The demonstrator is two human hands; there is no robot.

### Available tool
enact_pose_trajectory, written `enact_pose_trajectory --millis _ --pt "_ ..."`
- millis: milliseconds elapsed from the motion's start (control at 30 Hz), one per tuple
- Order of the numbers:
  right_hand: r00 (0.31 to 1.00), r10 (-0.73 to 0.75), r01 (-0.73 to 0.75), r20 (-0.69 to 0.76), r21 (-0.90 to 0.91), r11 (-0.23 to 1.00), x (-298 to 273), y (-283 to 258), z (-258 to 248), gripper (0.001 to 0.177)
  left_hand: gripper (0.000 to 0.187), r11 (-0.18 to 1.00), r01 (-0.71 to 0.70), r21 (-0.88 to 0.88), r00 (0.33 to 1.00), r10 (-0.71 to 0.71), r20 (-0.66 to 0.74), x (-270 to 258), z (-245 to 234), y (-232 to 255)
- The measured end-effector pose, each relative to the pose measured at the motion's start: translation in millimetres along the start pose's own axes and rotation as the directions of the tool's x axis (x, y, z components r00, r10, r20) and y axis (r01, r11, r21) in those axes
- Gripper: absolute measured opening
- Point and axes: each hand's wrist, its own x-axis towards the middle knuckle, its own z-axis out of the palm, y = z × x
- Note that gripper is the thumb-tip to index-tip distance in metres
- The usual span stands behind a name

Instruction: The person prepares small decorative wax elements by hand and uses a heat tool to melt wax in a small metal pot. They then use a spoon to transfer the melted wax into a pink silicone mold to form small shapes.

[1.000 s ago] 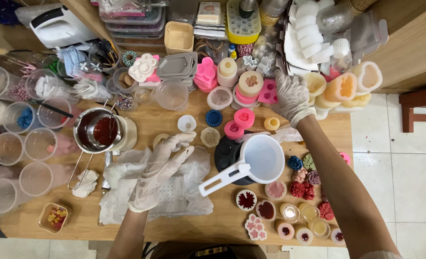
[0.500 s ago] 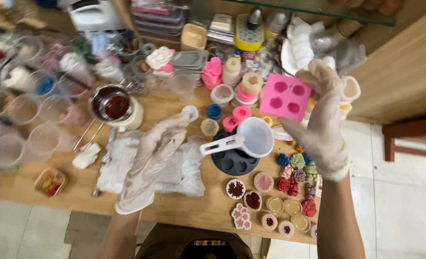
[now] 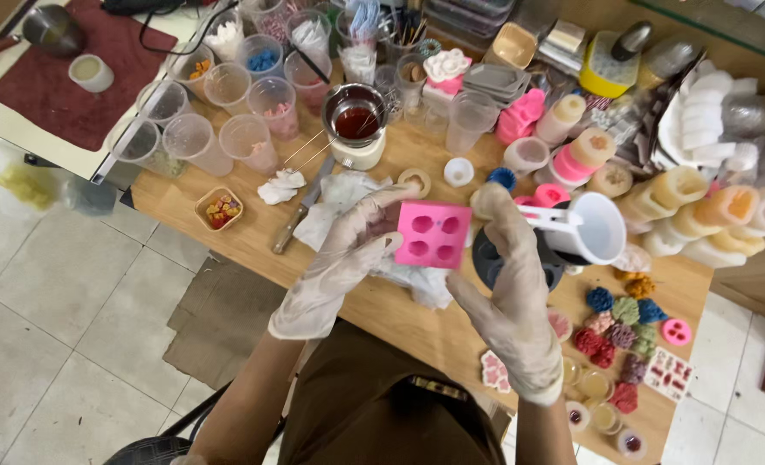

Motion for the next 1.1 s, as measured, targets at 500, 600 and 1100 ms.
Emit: enact_pose_trajectory --millis 500,600,1100 --pt "0.859 0.372 -0.397 -0.352 0.002 0.918 -17 22 101 0.020 0.046 0.689 0.002 0.725 0.991 -0.098 0.090 77 -139 -133" --pt "0.816 0.359 -0.447 -0.453 -0.102 0.889 -17 22 109 0.021 0.047 0.417 -0.283 0.864 0.955 0.041 0.293 87 -146 -108" --pt "0.562 0.418 -0.403 -0.713 0.205 0.892 -30 16 47 0.033 0.035 0.532 -0.430 0.729 0.899 0.179 0.400 104 -120 -47"
